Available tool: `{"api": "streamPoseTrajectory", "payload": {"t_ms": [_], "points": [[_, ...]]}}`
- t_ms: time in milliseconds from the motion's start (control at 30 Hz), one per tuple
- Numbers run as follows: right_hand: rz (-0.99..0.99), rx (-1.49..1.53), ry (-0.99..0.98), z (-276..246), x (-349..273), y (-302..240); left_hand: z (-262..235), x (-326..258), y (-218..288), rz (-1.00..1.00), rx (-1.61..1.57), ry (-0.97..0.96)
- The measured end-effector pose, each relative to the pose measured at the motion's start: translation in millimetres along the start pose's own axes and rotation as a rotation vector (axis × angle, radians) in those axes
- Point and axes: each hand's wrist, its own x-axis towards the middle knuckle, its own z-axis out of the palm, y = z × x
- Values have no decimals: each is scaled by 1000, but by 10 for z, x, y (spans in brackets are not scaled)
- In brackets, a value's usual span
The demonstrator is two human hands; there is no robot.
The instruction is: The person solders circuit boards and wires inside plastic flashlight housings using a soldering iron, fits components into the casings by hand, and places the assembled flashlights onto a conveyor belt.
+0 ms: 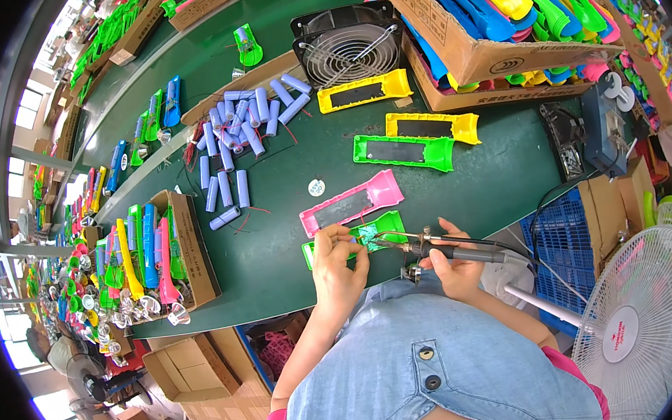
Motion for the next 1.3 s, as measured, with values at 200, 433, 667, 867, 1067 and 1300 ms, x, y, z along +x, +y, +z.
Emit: {"api": "streamPoseTrajectory", "payload": {"t_ms": [200,433,667,867,1067,1300], "points": [[-47,-109,-57,-33,-16,78,26,3,7,-26,-4,12],[-117,-129,-8,-41,57,-78,18,25,7,-48,22,-13],[-402,-419,-207,-176,188,-192,-8,48,0,-25,75,-46],[-409,-424,-176,-160,141,-126,2,50,-8,-44,46,-48],[-399,-346,-98,-128,134,-93,-27,-367,50,-381,-607,110],[-394,-364,-100,-107,158,-112,-337,-811,-116,-786,-1008,293]]}}
